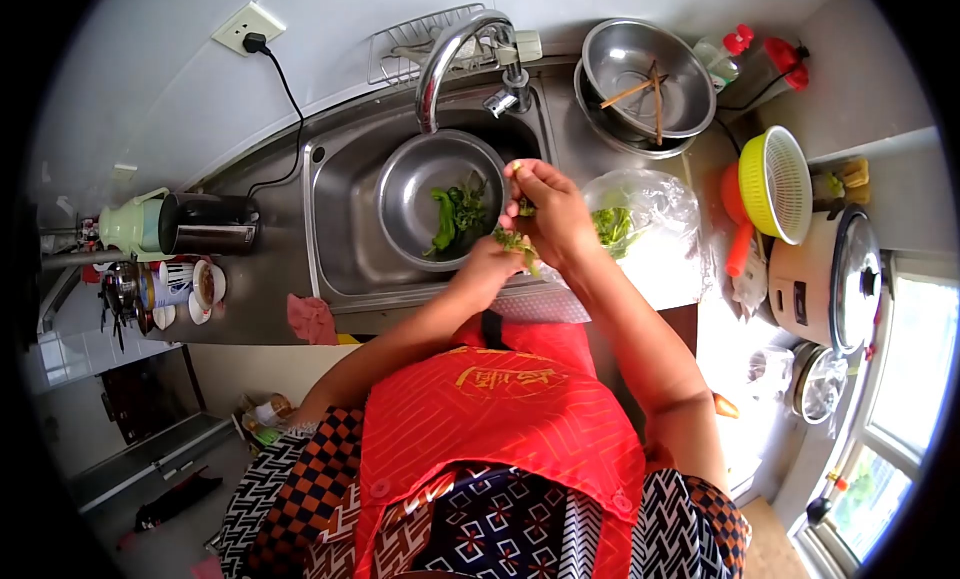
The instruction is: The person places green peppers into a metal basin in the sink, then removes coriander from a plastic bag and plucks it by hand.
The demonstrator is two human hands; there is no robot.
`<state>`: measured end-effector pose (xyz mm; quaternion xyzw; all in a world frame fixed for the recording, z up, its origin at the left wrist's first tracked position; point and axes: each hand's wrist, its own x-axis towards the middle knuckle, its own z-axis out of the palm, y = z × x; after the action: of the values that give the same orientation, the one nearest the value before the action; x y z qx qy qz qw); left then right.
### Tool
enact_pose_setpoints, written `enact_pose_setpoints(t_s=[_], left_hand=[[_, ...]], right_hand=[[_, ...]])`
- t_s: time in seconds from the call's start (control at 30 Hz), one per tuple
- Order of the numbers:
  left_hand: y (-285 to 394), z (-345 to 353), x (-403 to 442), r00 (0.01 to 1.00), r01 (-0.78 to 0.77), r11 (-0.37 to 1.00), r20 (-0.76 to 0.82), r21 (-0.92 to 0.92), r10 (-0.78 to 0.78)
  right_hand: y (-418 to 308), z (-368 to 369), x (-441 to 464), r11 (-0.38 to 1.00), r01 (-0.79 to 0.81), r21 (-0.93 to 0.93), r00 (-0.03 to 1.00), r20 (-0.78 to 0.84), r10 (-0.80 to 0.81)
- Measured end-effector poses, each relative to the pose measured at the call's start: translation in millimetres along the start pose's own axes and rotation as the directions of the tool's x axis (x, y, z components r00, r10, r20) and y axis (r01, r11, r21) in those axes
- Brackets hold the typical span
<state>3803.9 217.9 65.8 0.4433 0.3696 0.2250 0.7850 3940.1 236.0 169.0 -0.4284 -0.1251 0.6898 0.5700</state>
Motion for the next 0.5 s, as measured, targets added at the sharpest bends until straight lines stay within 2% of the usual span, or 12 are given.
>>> enact_pose_setpoints(t_s=[0.03, 0.1, 0.17, 0.3, 0.43, 0.5], left_hand=[[2, -12, -5, 0.996, 0.01, 0.875, -0.069, -0.485, -0.049], [-6, -51, -7, 0.928, 0.027, 0.921, -0.333, -0.39, -0.168], [-17, -79, -1, 0.917, -0.093, 0.87, -0.382, -0.484, -0.114], [-11, -84, 11, 0.971, -0.022, 0.86, -0.216, -0.51, -0.103], [-36, -92, 39, 0.948, -0.007, 0.977, -0.314, -0.215, -0.062], [-49, -102, 53, 0.952, -0.02, 0.975, -0.303, -0.22, -0.049]], right_hand=[[15, -5, 18, 0.998, -0.034, 0.044, 0.999, 0.025, 0.033], [45, -11, 50, 0.994, -0.096, 0.058, 0.995, -0.034, 0.098], [76, -14, 76, 0.995, -0.097, -0.026, 0.989, -0.112, 0.093], [142, -32, 118, 0.987, -0.125, -0.101, 0.972, -0.212, 0.102], [174, -40, 147, 0.979, -0.096, -0.177, 0.953, -0.301, 0.039], [182, -44, 163, 0.961, -0.096, -0.26, 0.935, -0.355, -0.003]])
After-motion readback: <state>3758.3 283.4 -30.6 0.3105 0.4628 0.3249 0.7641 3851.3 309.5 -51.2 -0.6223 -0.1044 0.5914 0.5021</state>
